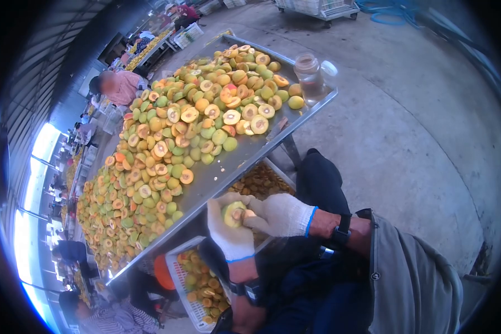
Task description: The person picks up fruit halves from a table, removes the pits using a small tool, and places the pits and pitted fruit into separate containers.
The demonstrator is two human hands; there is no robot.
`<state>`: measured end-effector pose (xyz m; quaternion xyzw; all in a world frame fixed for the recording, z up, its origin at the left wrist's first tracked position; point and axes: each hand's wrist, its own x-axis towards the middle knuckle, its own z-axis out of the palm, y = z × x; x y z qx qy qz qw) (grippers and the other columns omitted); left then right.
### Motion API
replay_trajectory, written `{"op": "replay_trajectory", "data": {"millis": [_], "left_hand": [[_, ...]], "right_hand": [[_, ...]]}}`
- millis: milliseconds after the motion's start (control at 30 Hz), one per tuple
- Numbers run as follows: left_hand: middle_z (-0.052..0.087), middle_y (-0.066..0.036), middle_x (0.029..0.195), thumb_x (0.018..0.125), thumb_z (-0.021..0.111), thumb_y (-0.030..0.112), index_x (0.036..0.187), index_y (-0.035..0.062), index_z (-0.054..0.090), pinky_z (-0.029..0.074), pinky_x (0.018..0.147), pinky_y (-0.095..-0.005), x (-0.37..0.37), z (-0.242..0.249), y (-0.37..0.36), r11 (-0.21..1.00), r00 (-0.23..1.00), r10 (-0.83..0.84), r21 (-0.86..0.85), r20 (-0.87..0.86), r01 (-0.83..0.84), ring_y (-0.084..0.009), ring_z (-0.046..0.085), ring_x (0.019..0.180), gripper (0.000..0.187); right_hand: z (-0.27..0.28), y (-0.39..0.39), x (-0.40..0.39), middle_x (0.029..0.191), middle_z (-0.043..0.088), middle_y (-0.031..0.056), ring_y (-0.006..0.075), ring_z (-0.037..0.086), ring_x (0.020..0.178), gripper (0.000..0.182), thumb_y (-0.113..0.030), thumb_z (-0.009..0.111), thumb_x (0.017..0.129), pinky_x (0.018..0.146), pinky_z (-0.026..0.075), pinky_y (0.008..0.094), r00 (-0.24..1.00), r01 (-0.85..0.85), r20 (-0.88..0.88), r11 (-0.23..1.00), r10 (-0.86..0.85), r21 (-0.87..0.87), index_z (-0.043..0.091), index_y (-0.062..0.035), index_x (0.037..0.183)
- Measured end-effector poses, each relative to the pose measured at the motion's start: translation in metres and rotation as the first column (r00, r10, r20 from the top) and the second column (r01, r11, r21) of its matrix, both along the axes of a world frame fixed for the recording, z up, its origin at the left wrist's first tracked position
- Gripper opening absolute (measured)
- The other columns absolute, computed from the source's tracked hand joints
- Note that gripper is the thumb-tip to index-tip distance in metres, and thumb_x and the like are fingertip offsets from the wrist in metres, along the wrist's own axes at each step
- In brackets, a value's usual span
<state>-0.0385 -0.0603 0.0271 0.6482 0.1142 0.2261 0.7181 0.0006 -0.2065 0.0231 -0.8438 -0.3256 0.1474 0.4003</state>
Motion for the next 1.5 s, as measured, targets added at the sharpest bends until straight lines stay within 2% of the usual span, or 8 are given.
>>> {"op": "replay_trajectory", "data": {"millis": [33,267,533,600,800,933,1100,1500], "left_hand": [[0.067,-0.017,0.094,0.11,0.043,0.038,0.103,-0.0028,0.061,0.057,0.083,-0.0436,0.0,0.003,-0.004,0.907,0.999,-0.034,-0.42,-0.015,0.024,-0.0311,0.068,0.087,0.045],[0.065,-0.018,0.09,0.11,0.04,0.048,0.1,0.0011,0.06,0.054,0.077,-0.0437,0.005,-0.001,-0.012,0.899,0.989,-0.008,-0.433,0.148,0.072,-0.0312,0.065,0.082,0.052],[0.063,-0.019,0.087,0.109,0.042,0.051,0.096,0.0004,0.057,0.053,0.063,-0.0398,0.006,0.005,-0.016,0.939,0.99,-0.045,-0.332,0.133,0.087,-0.0305,0.063,0.069,0.054],[0.064,-0.02,0.086,0.109,0.042,0.05,0.095,-0.0004,0.058,0.053,0.062,-0.0402,0.006,0.002,-0.013,0.939,0.986,-0.067,-0.323,0.155,0.114,-0.0304,0.063,0.068,0.055],[0.068,-0.02,0.08,0.11,0.04,0.046,0.088,-0.0038,0.064,0.055,0.061,-0.0386,0.01,0.006,-0.007,0.944,0.995,-0.097,-0.318,-0.018,0.087,-0.0287,0.064,0.063,0.06],[0.07,-0.019,0.077,0.111,0.038,0.041,0.083,-0.0056,0.07,0.055,0.061,-0.0359,0.011,0.002,-0.003,0.947,0.991,-0.124,-0.305,-0.05,0.103,-0.0254,0.066,0.063,0.064],[0.071,-0.02,0.083,0.11,0.041,0.04,0.084,-0.0046,0.069,0.055,0.061,-0.0351,0.008,-0.011,0.008,0.972,0.966,-0.225,-0.037,0.124,0.231,-0.0256,0.067,0.067,0.059],[0.072,-0.022,0.091,0.11,0.042,0.037,0.085,-0.0043,0.07,0.055,0.065,-0.035,0.008,-0.016,0.008,0.964,0.933,-0.266,0.053,0.244,0.261,-0.026,0.068,0.071,0.056]], "right_hand": [[-0.002,0.001,-0.002,0.074,0.067,0.0252,0.0478,0.066,0.071,0.052,-0.052,0.042,0.107,0.066,0.05,0.0581,1.0,0.003,-0.002,1.0,-0.003,-0.001,0.06,-0.0064,0.123],[0.013,0.004,-0.016,0.082,0.069,0.0267,0.0489,0.067,0.077,0.044,-0.047,0.046,0.108,0.071,0.051,0.0585,0.984,0.064,-0.174,0.987,-0.038,0.146,0.068,-0.009,0.109],[0.002,0.007,-0.023,0.078,0.069,0.0241,0.0447,0.069,0.073,0.054,-0.048,0.042,0.109,0.07,0.055,0.0491,0.951,0.144,-0.305,0.939,-0.044,0.313,0.072,-0.0042,0.103],[0.019,0.002,-0.02,0.069,0.067,0.0184,0.0329,0.07,0.065,0.063,-0.052,0.039,0.11,0.062,0.055,0.0409,0.724,0.148,-0.689,0.982,-0.03,0.113,0.071,0.0005,0.098],[0.009,0.002,-0.022,0.06,0.054,-0.0014,0.0097,0.053,0.047,0.057,-0.056,0.041,0.11,0.043,0.044,0.0282,0.77,0.148,-0.637,0.969,0.013,0.199,0.064,-0.0087,0.086],[-0.002,0.005,-0.026,0.065,0.064,0.0112,0.0201,0.065,0.054,0.071,-0.057,0.036,0.109,0.048,0.05,0.033,0.798,0.152,-0.602,0.977,-0.032,0.15,0.068,0.0034,0.089],[0.0,0.006,-0.027,0.062,0.054,0.0023,0.0132,0.055,0.047,0.063,-0.059,0.038,0.107,0.042,0.044,0.0292,0.555,0.175,-0.829,0.964,0.069,0.198,0.061,-0.0054,0.082],[0.005,0.0,-0.026,0.061,0.049,-0.0025,0.009,0.049,0.046,0.061,-0.063,0.039,0.105,0.041,0.043,0.0252,0.553,0.132,-0.828,0.971,0.092,0.197,0.057,-0.0112,0.079]]}}
